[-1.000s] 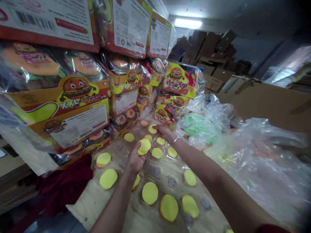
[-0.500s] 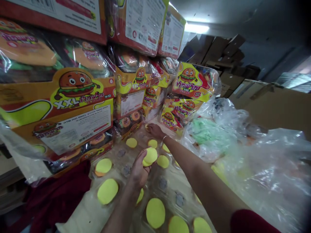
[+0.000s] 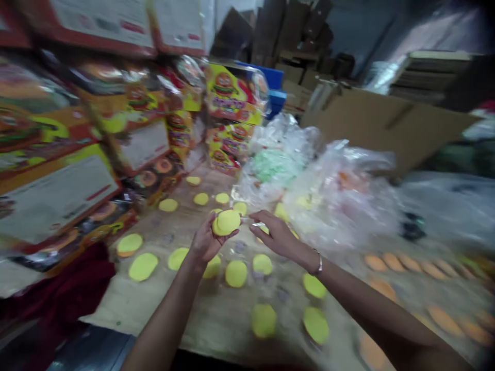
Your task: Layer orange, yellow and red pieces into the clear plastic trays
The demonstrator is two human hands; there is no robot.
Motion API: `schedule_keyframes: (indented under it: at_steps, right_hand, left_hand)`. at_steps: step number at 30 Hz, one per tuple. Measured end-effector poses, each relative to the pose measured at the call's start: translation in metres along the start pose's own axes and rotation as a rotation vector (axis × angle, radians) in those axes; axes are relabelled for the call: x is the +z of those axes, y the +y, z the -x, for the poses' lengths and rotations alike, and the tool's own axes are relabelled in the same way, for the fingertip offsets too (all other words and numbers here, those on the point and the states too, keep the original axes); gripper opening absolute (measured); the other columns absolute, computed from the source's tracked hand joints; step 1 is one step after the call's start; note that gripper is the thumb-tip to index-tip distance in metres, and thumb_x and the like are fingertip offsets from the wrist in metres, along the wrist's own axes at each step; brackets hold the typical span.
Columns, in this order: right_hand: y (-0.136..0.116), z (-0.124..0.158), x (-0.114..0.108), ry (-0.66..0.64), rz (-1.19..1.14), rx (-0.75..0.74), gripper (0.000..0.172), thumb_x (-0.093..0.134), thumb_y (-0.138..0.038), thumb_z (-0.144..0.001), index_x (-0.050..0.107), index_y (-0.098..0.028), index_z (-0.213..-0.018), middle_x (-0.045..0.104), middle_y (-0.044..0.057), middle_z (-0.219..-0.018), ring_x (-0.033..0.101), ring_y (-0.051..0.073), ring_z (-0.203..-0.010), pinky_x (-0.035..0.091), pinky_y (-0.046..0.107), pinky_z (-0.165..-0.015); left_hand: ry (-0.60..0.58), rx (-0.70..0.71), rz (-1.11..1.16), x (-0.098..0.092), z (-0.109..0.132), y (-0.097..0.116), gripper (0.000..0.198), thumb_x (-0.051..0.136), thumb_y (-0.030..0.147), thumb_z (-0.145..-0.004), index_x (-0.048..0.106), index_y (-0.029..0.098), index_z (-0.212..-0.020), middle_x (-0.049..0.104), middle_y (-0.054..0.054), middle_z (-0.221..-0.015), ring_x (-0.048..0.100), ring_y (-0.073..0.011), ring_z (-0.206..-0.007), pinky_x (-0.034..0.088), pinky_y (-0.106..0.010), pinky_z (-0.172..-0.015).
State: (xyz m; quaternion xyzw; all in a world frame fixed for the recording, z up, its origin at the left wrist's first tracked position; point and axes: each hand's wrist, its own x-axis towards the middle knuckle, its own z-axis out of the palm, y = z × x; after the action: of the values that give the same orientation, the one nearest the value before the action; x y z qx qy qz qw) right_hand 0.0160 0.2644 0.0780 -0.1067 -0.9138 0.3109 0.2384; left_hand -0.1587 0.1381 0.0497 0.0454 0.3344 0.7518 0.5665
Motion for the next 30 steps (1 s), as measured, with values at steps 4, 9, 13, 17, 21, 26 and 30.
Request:
schedule_keyframes:
  at_steps: [4, 9, 13, 17, 21, 26, 30]
  right_hand:
    - [-0.028, 0.097, -0.038, 0.129, 0.011, 0.159, 0.034, 0.065, -0.037, -0.086, 0.059, -0.023, -0.118, 0.06, 0.01, -0.113, 0.059, 0.022, -0.103, 0.049, 0.037, -0.091]
    - [-0.054, 0.216, -0.041, 0.21, -0.073, 0.3, 0.002, 0.056, -0.024, -0.087, 0.058, -0.022, -0.087, 0.063, 0.008, -0.11, 0.056, 0.023, -0.108, 0.046, 0.04, -0.097]
    - [-0.042, 0.302, -0.072, 0.589, -0.437, 0.644, 0.013, 0.058, -0.032, -0.085, 0.055, -0.023, -0.094, 0.062, 0.002, -0.09, 0.06, 0.017, -0.082, 0.051, 0.03, -0.074]
    - [-0.004, 0.368, -0.115, 0.78, -0.399, 0.863, 0.017, 0.058, -0.034, -0.084, 0.058, -0.021, -0.093, 0.061, 0.001, -0.083, 0.057, 0.015, -0.074, 0.047, 0.027, -0.069]
    - [0.007, 0.381, -0.106, 0.415, -0.195, 0.835, 0.014, 0.057, -0.022, -0.083, 0.061, -0.02, -0.097, 0.065, 0.002, -0.09, 0.059, 0.018, -0.083, 0.046, 0.029, -0.077]
    - [-0.004, 0.362, -0.079, 0.122, 0.125, 0.843, 0.024, 0.055, -0.017, -0.087, 0.059, -0.02, -0.111, 0.066, 0.009, -0.1, 0.059, 0.025, -0.091, 0.046, 0.035, -0.08]
    - [-0.005, 0.361, -0.082, 0.262, 0.25, 0.691, 0.016, 0.056, -0.021, -0.09, 0.061, -0.018, -0.105, 0.06, 0.013, -0.107, 0.053, 0.026, -0.103, 0.044, 0.039, -0.09]
  left_hand:
    - [-0.112, -0.288, -0.167, 0.063, 0.045, -0.082, 0.028, 0.053, 0.021, -0.089, 0.068, 0.013, -0.112, 0.072, -0.012, -0.11, 0.067, -0.0289, -0.105, 0.059, -0.042, -0.083]
    - [-0.078, -0.499, -0.298, 0.098, 0.101, -0.173, 0.027, 0.056, 0.012, -0.084, 0.07, 0.017, -0.107, 0.072, -0.01, -0.106, 0.071, -0.023, -0.089, 0.06, -0.028, -0.065]
    - [-0.073, -0.648, -0.41, 0.101, 0.118, -0.216, 0.026, 0.058, 0.011, -0.082, 0.067, 0.014, -0.107, 0.072, -0.016, -0.104, 0.072, -0.0281, -0.09, 0.061, -0.034, -0.069]
    - [-0.011, -0.574, -0.503, 0.108, 0.117, -0.242, 0.023, 0.06, 0.007, -0.079, 0.064, 0.011, -0.101, 0.073, -0.02, -0.101, 0.072, -0.029, -0.09, 0.06, -0.031, -0.067]
    - [0.031, -0.547, -0.545, 0.122, 0.111, -0.267, 0.013, 0.061, 0.005, -0.077, 0.063, 0.011, -0.089, 0.075, -0.018, -0.093, 0.073, -0.028, -0.088, 0.06, -0.03, -0.065]
    - [0.052, -0.552, -0.484, 0.127, 0.107, -0.286, 0.015, 0.061, 0.003, -0.076, 0.066, 0.011, -0.088, 0.074, -0.017, -0.092, 0.072, -0.0292, -0.089, 0.059, -0.029, -0.065]
    - [0.026, -0.544, -0.523, 0.134, 0.11, -0.289, 0.025, 0.063, 0.003, -0.071, 0.066, 0.01, -0.094, 0.074, -0.014, -0.088, 0.073, -0.0272, -0.082, 0.057, -0.029, -0.065]
